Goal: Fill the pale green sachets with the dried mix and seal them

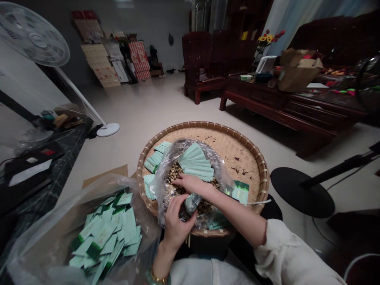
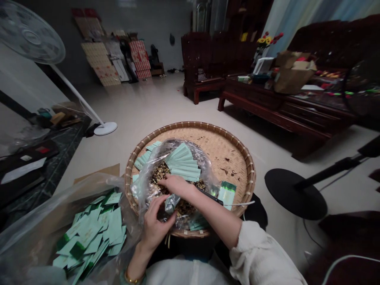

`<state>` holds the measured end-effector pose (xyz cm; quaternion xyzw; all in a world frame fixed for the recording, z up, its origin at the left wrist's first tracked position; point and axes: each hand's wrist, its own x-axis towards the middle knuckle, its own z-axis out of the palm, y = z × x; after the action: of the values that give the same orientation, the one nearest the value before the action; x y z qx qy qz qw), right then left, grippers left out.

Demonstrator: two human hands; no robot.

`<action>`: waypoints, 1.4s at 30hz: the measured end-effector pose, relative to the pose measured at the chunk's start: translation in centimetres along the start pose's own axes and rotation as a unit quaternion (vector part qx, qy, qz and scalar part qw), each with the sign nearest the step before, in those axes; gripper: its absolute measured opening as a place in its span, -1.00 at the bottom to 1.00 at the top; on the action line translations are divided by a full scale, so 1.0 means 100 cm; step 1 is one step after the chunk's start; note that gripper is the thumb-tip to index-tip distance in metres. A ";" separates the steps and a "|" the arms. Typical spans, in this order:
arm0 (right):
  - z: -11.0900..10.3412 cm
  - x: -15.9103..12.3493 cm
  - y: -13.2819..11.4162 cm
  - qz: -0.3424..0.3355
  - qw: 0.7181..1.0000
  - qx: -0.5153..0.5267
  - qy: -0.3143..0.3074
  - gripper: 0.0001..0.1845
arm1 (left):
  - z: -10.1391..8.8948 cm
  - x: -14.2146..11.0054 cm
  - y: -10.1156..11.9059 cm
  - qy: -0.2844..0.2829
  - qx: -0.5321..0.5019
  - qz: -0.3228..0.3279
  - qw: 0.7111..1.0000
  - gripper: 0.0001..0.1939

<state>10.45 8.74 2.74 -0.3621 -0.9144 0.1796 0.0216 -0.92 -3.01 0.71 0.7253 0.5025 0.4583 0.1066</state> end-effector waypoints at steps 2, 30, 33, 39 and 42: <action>-0.001 -0.003 -0.001 0.001 1.000 0.015 0.005 -0.72 | 0.001 0.000 0.000 -0.002 -0.001 -0.001 1.000 -0.65; -0.074 -0.067 0.032 0.053 0.844 0.531 0.058 -0.76 | 0.009 0.019 -0.007 0.046 0.005 -0.062 0.997 -0.62; -0.088 -0.078 0.025 0.021 0.869 0.493 0.034 -0.78 | 0.012 0.021 -0.007 0.021 -0.006 -0.085 0.996 -0.59; -0.103 -0.085 0.012 -0.038 0.948 0.314 -0.041 -0.74 | 0.013 0.021 -0.006 -0.003 -0.015 -0.077 0.997 -0.59; -0.108 -0.082 0.009 -0.048 0.960 0.260 -0.096 -0.72 | 0.012 0.021 -0.007 -0.009 -0.010 -0.066 0.998 -0.60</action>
<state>18.93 7.23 13.30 -0.2803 -0.8505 0.4437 0.0358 -0.27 -0.56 0.81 0.6938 0.5433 0.4488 0.1485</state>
